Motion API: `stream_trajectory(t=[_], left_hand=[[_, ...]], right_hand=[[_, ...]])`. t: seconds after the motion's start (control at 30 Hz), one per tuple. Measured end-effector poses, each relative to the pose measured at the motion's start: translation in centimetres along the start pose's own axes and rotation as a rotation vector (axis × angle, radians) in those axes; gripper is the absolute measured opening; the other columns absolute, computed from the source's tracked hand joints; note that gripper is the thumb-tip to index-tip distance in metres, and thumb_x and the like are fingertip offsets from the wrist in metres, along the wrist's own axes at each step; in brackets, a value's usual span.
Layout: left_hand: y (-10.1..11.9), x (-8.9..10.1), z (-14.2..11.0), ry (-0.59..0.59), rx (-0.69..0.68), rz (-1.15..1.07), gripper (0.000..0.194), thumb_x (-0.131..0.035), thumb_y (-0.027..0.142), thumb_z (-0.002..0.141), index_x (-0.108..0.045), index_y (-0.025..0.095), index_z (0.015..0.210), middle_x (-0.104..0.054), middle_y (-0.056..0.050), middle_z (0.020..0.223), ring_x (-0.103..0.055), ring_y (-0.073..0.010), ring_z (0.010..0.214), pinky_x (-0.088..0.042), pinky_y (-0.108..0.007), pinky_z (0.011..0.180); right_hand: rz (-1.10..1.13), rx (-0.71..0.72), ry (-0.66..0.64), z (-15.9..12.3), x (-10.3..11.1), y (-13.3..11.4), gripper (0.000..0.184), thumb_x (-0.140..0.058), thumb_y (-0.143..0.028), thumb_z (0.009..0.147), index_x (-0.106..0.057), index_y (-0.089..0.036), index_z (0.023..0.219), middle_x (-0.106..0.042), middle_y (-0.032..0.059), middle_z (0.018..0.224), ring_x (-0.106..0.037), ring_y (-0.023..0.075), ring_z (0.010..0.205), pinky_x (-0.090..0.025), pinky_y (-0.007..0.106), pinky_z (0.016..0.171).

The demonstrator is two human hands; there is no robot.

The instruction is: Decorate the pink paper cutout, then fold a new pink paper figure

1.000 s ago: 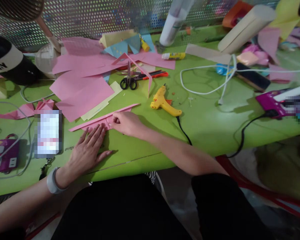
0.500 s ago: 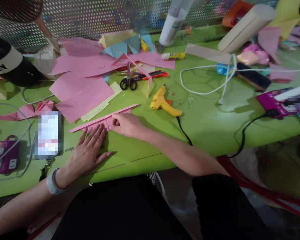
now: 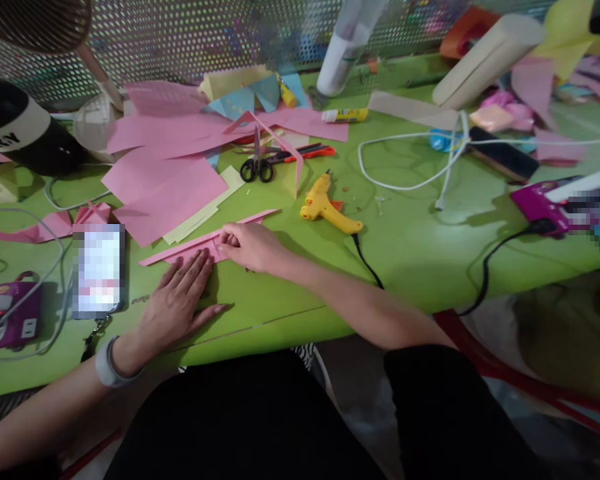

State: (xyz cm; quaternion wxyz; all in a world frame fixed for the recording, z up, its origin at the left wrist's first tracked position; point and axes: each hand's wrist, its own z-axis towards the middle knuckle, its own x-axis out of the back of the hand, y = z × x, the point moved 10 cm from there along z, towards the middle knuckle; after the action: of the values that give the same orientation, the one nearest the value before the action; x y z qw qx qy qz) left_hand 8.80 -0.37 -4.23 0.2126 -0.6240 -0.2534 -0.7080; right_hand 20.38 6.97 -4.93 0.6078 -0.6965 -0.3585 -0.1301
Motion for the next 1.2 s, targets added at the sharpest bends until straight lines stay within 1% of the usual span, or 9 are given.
stream_trajectory(t=[0.07, 0.27, 0.43, 0.57, 0.7, 0.83, 0.93, 1.03, 1.2], left_hand=[[-0.01, -0.01, -0.01, 0.001, -0.003, 0.006, 0.084, -0.033, 0.066, 0.096, -0.033, 0.001, 0.15, -0.035, -0.022, 0.155, -0.032, -0.0341, 0.146, -0.026, -0.051, 0.119], [0.01, 0.03, 0.03, 0.003, -0.005, 0.008, 0.084, -0.032, 0.066, 0.096, -0.036, 0.0, 0.149, -0.036, -0.023, 0.154, -0.032, -0.0342, 0.146, -0.028, -0.052, 0.119], [0.06, -0.1, 0.05, -0.013, -0.008, 0.003, 0.084, -0.032, 0.066, 0.096, -0.036, 0.0, 0.149, -0.034, -0.024, 0.155, -0.031, -0.0349, 0.146, -0.028, -0.053, 0.118], [-0.01, -0.13, 0.04, -0.007, -0.007, -0.004, 0.085, -0.033, 0.066, 0.096, -0.034, 0.001, 0.15, -0.034, -0.024, 0.155, -0.03, -0.0346, 0.146, -0.028, -0.053, 0.119], [0.01, -0.13, 0.09, -0.013, -0.007, 0.012, 0.085, -0.033, 0.066, 0.096, -0.036, 0.0, 0.149, -0.034, -0.023, 0.155, -0.032, -0.035, 0.145, -0.028, -0.052, 0.119], [0.06, -0.14, 0.17, -0.036, -0.001, 0.028, 0.085, -0.034, 0.066, 0.096, -0.037, -0.002, 0.147, -0.033, -0.024, 0.155, -0.033, -0.0357, 0.145, -0.028, -0.052, 0.119], [0.1, -0.12, 0.17, -0.04, -0.001, 0.022, 0.085, -0.035, 0.065, 0.096, -0.037, -0.001, 0.148, -0.034, -0.024, 0.155, -0.032, -0.0354, 0.145, -0.028, -0.052, 0.119], [0.09, -0.08, 0.16, -0.035, 0.001, 0.01, 0.084, -0.037, 0.065, 0.096, -0.035, 0.001, 0.149, -0.033, -0.023, 0.155, -0.031, -0.0347, 0.146, -0.028, -0.052, 0.119], [0.14, -0.03, 0.18, -0.028, -0.001, 0.005, 0.084, -0.038, 0.064, 0.096, -0.035, -0.001, 0.149, -0.033, -0.024, 0.155, -0.032, -0.0354, 0.145, -0.03, -0.053, 0.118]], right_hand=[[0.026, 0.005, 0.027, 0.03, 0.23, 0.06, 0.018, -0.058, -0.024, 0.088, -0.069, -0.017, 0.1, -0.074, 0.0027, 0.084, -0.056, 0.0099, 0.053, -0.041, 0.027, 0.055], [0.032, 0.036, 0.031, -0.02, 0.11, 0.3, 0.038, -0.054, -0.029, 0.09, -0.066, -0.017, 0.125, -0.073, 0.0031, 0.077, -0.054, 0.0112, 0.05, -0.042, 0.027, 0.054], [0.014, 0.043, 0.035, 0.14, 0.11, 0.53, 0.042, -0.056, -0.027, 0.089, -0.065, -0.016, 0.129, -0.074, 0.0039, 0.078, -0.058, 0.0135, 0.057, -0.044, 0.028, 0.057], [-0.031, 0.0, 0.036, 0.07, 0.1, 0.62, 0.041, -0.059, -0.024, 0.087, -0.065, -0.019, 0.128, -0.074, 0.0019, 0.078, -0.056, 0.0121, 0.054, -0.04, 0.027, 0.055], [-0.044, -0.012, 0.06, -0.17, 0.16, 0.48, 0.037, -0.06, -0.025, 0.088, -0.062, -0.016, 0.124, -0.072, 0.0017, 0.074, -0.057, 0.0124, 0.052, -0.04, 0.027, 0.053], [-0.031, 0.013, 0.085, -0.3, 0.22, 0.39, 0.022, -0.062, -0.024, 0.087, -0.063, -0.017, 0.108, -0.073, 0.0022, 0.079, -0.061, 0.013, 0.058, -0.042, 0.027, 0.055], [-0.022, 0.024, 0.064, -0.24, 0.06, 0.42, 0.012, -0.063, -0.026, 0.087, -0.064, -0.018, 0.095, -0.074, 0.0029, 0.084, -0.064, 0.0142, 0.066, -0.043, 0.027, 0.058], [-0.05, 0.012, 0.037, -0.13, -0.07, 0.49, 0.012, -0.066, -0.031, 0.084, -0.065, -0.019, 0.087, -0.074, 0.0037, 0.085, -0.065, 0.0162, 0.071, -0.044, 0.029, 0.06], [-0.136, -0.022, 0.004, -0.09, -0.15, 0.38, 0.017, -0.067, -0.036, 0.083, -0.066, -0.02, 0.083, -0.072, 0.0028, 0.08, -0.061, 0.0154, 0.065, -0.04, 0.029, 0.058]])
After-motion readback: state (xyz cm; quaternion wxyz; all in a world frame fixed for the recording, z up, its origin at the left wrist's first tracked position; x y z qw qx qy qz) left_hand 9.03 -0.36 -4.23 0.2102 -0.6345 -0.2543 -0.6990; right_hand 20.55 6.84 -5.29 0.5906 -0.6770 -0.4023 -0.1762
